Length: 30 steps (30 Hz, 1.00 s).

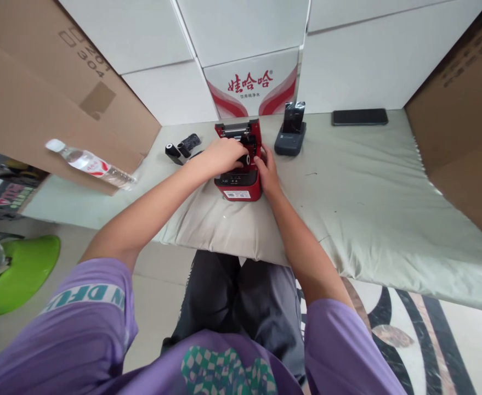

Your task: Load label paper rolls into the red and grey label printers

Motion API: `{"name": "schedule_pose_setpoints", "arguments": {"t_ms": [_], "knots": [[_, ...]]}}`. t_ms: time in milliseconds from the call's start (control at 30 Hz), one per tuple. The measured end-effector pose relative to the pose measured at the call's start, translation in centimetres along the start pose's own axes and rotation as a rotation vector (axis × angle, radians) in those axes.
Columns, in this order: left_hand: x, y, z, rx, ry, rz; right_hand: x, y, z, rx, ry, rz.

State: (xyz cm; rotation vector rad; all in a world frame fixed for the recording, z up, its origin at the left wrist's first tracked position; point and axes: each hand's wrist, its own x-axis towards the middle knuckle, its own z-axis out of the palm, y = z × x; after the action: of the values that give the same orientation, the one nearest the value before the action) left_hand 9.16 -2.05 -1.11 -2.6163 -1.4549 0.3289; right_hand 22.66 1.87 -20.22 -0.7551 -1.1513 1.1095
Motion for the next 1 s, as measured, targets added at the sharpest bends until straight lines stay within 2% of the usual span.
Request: {"name": "schedule_pose_setpoints", "arguments": {"t_ms": [200, 433, 633, 733, 867, 1000], "knots": [[0.3, 0.4, 0.5, -0.022, -0.065, -0.017, 0.2, 0.1, -0.2, -0.008, -0.005, -0.002], [1.7, -1.3, 2.7, -0.140, -0.067, -0.007, 0.2, 0.1, -0.2, 0.019, 0.000, 0.001], [3.0, -1.8, 2.2, -0.225, -0.156, -0.002, 0.3, 0.1, -0.1, 0.027, 0.016, 0.006], [2.4, -2.4, 1.3, -0.358, -0.206, -0.003, 0.3, 0.2, -0.1, -0.003, -0.001, -0.012], [0.4, -3.5, 0.4, -0.507, -0.164, -0.046, 0.2, 0.3, -0.1, -0.012, -0.013, -0.018], [-2.1, -4.0, 0.3, -0.596, -0.160, 0.045, 0.2, 0.2, -0.1, -0.007, 0.006, -0.008]]}}
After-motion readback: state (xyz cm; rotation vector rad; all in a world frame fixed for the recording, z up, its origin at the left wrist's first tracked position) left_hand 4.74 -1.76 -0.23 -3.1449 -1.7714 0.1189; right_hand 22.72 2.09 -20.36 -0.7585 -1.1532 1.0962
